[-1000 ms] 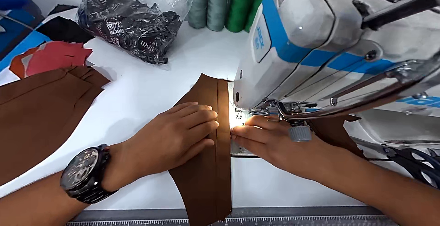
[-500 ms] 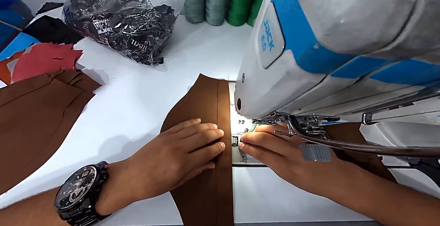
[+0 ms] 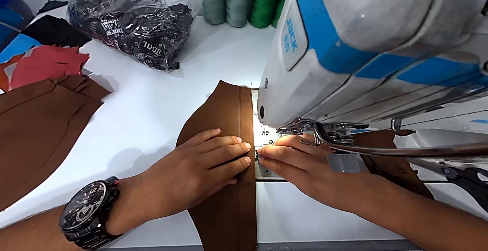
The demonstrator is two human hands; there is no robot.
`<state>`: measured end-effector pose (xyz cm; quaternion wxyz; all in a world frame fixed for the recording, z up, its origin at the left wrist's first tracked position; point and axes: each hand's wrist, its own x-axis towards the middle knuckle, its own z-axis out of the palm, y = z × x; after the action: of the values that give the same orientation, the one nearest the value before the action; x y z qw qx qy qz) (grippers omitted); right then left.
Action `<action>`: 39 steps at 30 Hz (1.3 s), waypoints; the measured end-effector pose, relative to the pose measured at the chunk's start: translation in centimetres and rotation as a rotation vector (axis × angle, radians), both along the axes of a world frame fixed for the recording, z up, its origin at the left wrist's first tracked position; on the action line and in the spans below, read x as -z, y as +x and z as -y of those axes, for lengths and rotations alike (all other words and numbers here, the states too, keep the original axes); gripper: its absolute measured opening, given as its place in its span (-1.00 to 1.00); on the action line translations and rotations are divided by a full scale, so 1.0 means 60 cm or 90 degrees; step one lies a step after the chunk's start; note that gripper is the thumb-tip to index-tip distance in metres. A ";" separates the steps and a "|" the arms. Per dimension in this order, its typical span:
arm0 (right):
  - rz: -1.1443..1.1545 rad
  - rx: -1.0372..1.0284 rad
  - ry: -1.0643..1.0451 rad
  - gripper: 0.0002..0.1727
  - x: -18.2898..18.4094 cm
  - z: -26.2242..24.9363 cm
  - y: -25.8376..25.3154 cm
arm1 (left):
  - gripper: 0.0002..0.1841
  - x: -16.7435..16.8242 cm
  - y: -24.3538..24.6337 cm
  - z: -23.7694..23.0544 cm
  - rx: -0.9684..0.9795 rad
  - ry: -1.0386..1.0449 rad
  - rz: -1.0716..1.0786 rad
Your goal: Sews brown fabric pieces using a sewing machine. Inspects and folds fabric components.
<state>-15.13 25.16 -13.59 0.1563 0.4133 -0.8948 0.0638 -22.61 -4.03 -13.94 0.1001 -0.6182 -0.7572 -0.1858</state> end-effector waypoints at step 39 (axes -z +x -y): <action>0.014 0.022 -0.040 -0.74 0.000 -0.012 -0.009 | -0.62 0.002 0.001 -0.003 0.002 -0.023 -0.010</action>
<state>-15.68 25.87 -13.57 0.1607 0.3921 -0.9009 0.0939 -22.56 -3.85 -14.06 0.0943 -0.6225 -0.7586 -0.1676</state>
